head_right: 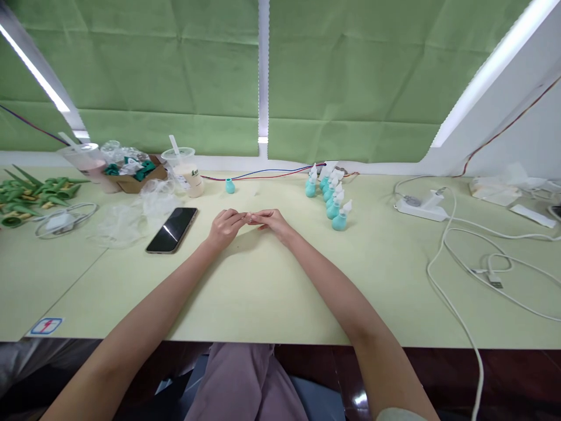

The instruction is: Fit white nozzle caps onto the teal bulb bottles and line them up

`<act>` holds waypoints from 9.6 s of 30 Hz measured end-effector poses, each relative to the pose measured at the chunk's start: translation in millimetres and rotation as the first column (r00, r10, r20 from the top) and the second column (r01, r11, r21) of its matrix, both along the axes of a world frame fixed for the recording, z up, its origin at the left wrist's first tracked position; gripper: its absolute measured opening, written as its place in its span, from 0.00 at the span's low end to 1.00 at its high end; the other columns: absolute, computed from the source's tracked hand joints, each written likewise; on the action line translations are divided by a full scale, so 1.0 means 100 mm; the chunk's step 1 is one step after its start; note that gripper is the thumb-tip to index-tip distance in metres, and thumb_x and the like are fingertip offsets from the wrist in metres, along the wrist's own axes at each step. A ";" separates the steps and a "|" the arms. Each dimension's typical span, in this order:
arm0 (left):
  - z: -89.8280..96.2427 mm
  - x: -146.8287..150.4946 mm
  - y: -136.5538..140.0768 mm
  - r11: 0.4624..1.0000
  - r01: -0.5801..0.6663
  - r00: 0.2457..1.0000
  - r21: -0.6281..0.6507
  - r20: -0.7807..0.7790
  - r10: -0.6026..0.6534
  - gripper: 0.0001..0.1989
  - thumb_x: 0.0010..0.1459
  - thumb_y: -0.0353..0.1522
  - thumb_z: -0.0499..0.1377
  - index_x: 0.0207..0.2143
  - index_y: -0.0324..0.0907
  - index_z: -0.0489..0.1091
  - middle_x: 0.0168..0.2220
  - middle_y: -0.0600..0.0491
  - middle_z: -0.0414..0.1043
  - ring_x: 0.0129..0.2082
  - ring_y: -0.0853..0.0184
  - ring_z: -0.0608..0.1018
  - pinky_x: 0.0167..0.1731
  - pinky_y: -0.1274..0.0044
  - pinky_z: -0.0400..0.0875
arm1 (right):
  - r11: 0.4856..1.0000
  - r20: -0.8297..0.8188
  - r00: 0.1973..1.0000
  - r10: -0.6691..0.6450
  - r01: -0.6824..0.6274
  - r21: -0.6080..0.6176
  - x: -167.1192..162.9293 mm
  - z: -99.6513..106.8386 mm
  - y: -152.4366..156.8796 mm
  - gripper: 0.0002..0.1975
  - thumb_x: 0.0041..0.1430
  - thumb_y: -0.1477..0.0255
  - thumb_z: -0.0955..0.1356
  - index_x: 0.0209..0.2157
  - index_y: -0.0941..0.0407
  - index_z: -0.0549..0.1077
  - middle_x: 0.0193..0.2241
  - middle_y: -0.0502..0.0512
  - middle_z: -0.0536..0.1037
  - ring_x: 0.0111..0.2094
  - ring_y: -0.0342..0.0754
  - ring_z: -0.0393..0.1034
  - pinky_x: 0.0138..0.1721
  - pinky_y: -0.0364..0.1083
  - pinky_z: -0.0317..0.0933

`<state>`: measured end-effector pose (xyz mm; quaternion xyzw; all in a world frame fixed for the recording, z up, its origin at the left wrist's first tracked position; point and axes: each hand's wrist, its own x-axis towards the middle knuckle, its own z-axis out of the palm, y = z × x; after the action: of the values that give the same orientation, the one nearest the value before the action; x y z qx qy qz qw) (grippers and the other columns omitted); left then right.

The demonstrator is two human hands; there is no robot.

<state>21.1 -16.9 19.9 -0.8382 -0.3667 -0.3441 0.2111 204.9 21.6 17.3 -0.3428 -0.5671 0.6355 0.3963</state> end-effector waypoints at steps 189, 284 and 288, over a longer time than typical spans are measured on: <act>-0.19 -0.22 0.33 0.797 0.015 0.615 -0.603 0.635 0.468 0.09 0.56 0.27 0.54 0.39 0.41 0.69 0.43 0.49 0.71 0.43 0.62 0.70 0.43 0.70 0.66 | 0.596 0.715 0.331 -0.616 -0.399 0.697 -0.51 0.30 1.05 0.13 0.62 0.75 0.62 0.39 0.54 0.78 0.41 0.56 0.78 0.41 0.48 0.70 0.36 0.43 0.56; 0.02 0.20 0.01 0.419 0.670 0.631 -0.613 0.767 0.114 0.20 0.53 0.42 0.62 0.44 0.38 0.76 0.43 0.46 0.77 0.44 0.59 0.78 0.48 0.68 0.70 | 0.993 0.047 0.996 -0.078 0.073 0.094 0.18 -0.05 -0.26 0.26 0.45 0.56 0.74 0.45 0.56 0.77 0.39 0.57 0.81 0.42 0.53 0.76 0.45 0.51 0.69; 0.00 0.19 0.03 0.514 0.585 0.665 -0.627 0.734 0.138 0.16 0.54 0.38 0.60 0.40 0.36 0.73 0.35 0.47 0.78 0.34 0.66 0.78 0.38 0.73 0.72 | 0.995 0.038 0.995 -0.090 0.088 0.053 0.17 -0.05 -0.25 0.25 0.44 0.57 0.74 0.43 0.56 0.77 0.38 0.56 0.81 0.41 0.52 0.77 0.44 0.50 0.70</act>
<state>40.5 -14.1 19.9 -0.6747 -0.4097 -0.4473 -0.4205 221.8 -3.1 12.2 -0.3701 -0.5751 0.5955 0.4214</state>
